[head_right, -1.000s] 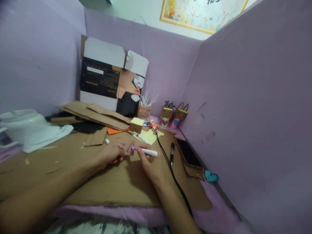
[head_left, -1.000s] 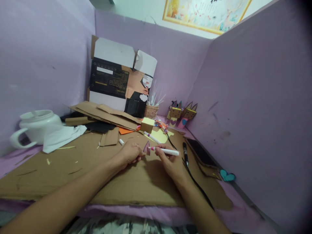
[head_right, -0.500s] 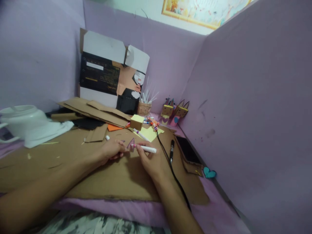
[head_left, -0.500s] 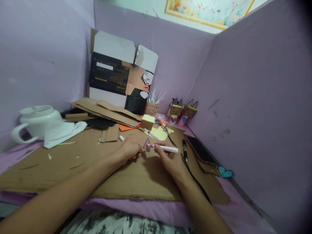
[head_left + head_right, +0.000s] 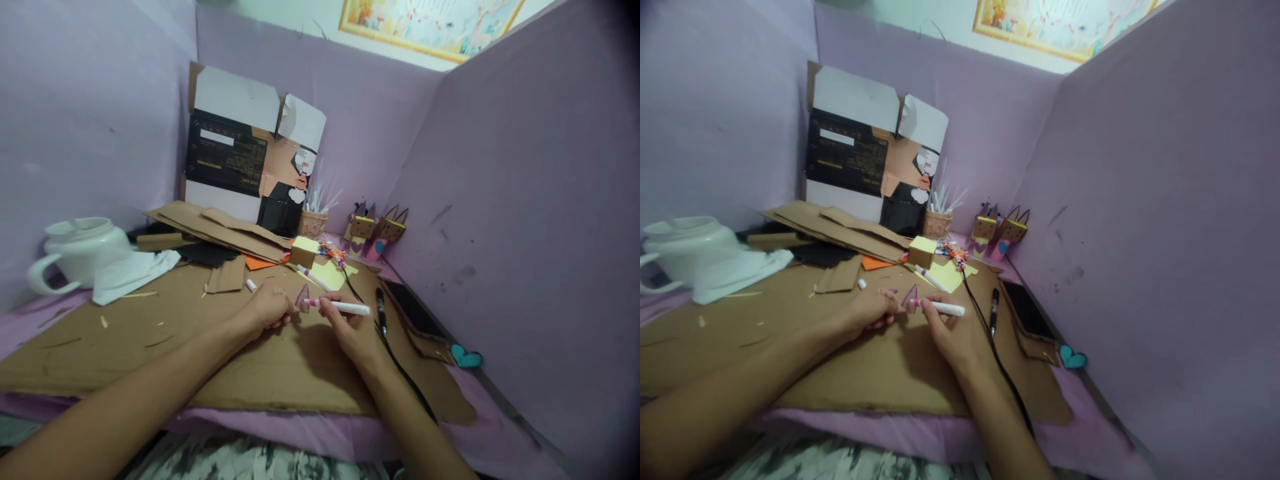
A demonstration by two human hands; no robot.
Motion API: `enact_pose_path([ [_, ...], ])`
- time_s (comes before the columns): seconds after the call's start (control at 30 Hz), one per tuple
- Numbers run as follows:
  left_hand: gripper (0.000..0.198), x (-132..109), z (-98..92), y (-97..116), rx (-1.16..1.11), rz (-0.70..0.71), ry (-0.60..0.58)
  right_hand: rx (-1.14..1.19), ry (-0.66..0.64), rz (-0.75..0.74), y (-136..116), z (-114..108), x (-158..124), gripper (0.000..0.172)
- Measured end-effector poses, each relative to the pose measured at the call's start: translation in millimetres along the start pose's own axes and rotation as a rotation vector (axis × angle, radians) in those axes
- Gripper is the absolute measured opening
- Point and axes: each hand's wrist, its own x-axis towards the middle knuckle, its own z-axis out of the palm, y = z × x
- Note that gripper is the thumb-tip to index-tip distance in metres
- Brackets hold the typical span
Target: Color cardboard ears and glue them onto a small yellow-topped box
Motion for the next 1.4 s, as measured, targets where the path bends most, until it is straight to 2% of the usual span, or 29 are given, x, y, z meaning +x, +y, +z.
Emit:
enact_pose_path([
  [0.13,0.014,-1,0.3,2,-0.007,-0.023,0.020,-0.024,-0.095,0.026,-7,1,-1,0.022],
  [0.33,0.013,-2,-0.5,3,0.006,-0.026,0.022,0.022,-0.022,0.049,-4,2,-1,0.024],
  [0.57,0.010,-1,-0.7,1,-0.020,-0.015,0.008,-0.026,-0.086,0.045,-10,1,-1,0.022],
  [0.77,0.009,-2,-0.7,1,-0.026,-0.017,0.000,0.026,0.013,0.012,0,2,-1,0.023],
  [0.93,0.012,-1,-0.8,0,-0.027,-0.016,0.015,0.002,-0.084,0.038,0,2,-1,0.025],
  [1.13,0.012,2,-0.8,-2,-0.004,-0.028,0.002,0.052,0.112,0.013,4,-1,2,0.024],
  [1.4,0.013,0,-0.2,0,-0.027,-0.035,-0.004,-0.045,0.084,-0.047,2,-3,4,0.021],
])
